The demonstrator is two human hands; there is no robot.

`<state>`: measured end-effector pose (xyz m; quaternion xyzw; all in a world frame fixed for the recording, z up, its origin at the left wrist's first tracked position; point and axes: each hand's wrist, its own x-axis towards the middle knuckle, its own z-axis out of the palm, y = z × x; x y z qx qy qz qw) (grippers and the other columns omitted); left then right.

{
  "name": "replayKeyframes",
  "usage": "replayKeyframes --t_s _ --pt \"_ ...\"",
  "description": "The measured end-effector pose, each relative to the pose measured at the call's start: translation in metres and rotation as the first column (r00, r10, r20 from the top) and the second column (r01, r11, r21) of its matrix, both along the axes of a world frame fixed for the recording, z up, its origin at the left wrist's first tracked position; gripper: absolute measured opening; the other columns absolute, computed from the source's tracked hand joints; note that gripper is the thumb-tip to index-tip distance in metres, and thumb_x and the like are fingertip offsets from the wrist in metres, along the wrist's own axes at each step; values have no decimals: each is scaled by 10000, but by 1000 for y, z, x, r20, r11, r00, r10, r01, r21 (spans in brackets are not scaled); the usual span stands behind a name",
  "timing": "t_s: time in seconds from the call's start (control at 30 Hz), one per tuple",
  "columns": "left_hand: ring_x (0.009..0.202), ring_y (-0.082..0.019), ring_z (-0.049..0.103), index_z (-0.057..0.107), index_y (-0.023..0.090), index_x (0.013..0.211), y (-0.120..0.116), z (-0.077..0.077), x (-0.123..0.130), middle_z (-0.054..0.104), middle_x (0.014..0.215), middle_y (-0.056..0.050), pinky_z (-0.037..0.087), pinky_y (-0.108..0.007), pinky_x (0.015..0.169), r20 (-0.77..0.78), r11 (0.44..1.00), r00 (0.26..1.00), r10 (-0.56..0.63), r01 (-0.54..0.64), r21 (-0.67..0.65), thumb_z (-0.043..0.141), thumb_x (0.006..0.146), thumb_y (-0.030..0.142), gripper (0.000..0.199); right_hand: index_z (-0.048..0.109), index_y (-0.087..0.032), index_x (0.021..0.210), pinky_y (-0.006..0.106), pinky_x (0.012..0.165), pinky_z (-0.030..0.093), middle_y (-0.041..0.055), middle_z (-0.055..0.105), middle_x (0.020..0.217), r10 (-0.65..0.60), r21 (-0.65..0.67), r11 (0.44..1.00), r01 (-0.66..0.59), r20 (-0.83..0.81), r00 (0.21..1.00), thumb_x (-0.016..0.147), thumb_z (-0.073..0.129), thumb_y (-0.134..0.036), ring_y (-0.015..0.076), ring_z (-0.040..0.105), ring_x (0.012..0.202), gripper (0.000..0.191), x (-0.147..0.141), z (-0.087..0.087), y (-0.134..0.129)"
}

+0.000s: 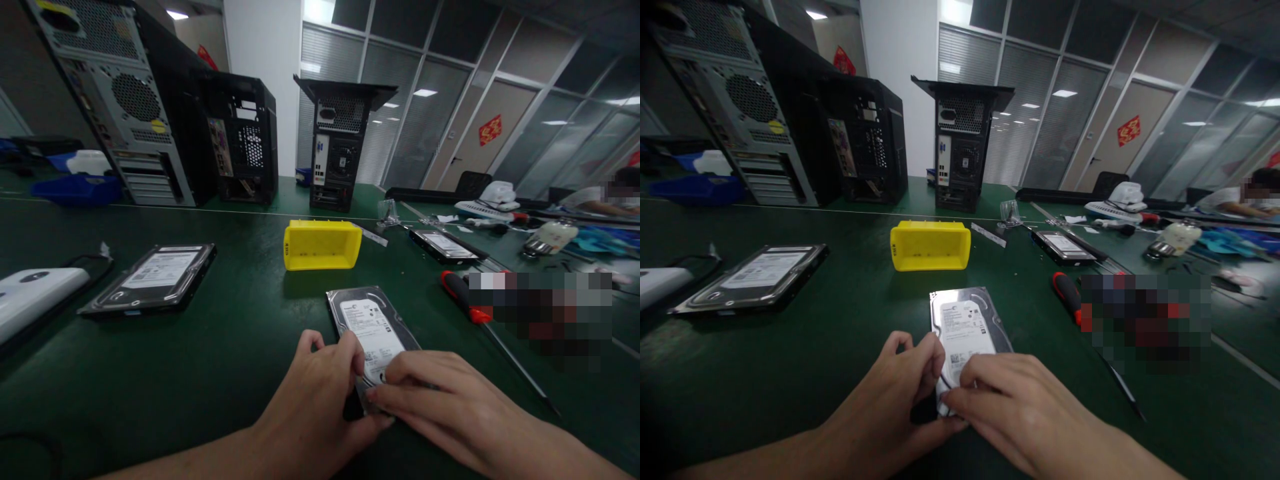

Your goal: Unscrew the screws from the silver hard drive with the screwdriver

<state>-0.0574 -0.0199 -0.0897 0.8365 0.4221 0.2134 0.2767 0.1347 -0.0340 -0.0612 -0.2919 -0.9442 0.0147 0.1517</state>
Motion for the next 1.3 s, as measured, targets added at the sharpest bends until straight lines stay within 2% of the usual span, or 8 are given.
replayKeyframes --t_s 0.2,0.3,0.4,0.6,0.77,0.9,1.1,1.3 --pt "715 -183 465 412 197 800 0 4 -2 551 712 37 307 -384 786 3 999 1000 -3 3 -38 715 674 270 336 554 -249 1160 228 706 487 54 572 1006 -299 94 949 302 -52 953 900 415 -299 123 585 858 300 36 6 22" --pt "695 -183 465 409 199 799 0 8 -3 556 692 41 315 -380 773 1 998 1000 -22 22 -54 723 671 268 346 514 -205 1223 340 572 472 145 515 1150 -760 217 639 738 28 650 849 349 -564 267 586 848 544 76 8 47" --pt "673 -190 451 409 203 796 0 10 -2 519 622 52 322 -368 741 -23 998 1000 -15 14 -64 710 697 288 329 442 -118 1289 456 644 464 228 487 1186 -895 14 408 913 206 397 815 254 -663 379 558 935 746 108 0 67" --pt "657 -184 441 412 200 783 -1 11 1 510 616 51 324 -362 728 -33 999 999 -14 12 -44 699 704 290 311 475 -95 1236 524 690 430 220 588 961 -924 -178 331 926 140 357 776 416 -600 363 579 828 685 114 -20 85" --pt "704 -194 476 429 193 803 -2 9 -2 527 653 43 320 -386 778 -21 999 1000 -20 19 -32 711 688 265 313 504 -121 1124 294 585 452 105 570 829 -886 -526 422 738 -67 459 783 395 -598 166 542 652 597 93 0 84" --pt "719 -198 476 431 192 805 -1 8 -3 531 675 34 314 -399 790 -13 1000 1000 -19 19 -24 707 692 277 310 525 -155 956 198 395 316 -26 363 557 -839 -742 476 473 -220 498 839 218 -578 51 255 390 535 76 14 71" --pt "723 -209 474 423 191 799 -1 10 -2 503 627 42 309 -409 795 -32 999 999 -20 19 -40 706 696 266 311 536 -149 890 158 301 157 -87 145 440 -912 -883 300 -362 -376 162 880 368 -414 37 -8 351 314 71 5 66" --pt "716 -206 465 432 193 804 -1 10 -3 510 614 47 302 -412 802 -13 999 1000 -20 19 -49 704 684 245 303 483 -190 951 96 299 241 -8 573 743 -913 -847 310 -432 -391 112 868 433 -358 -19 182 329 193 58 14 53"
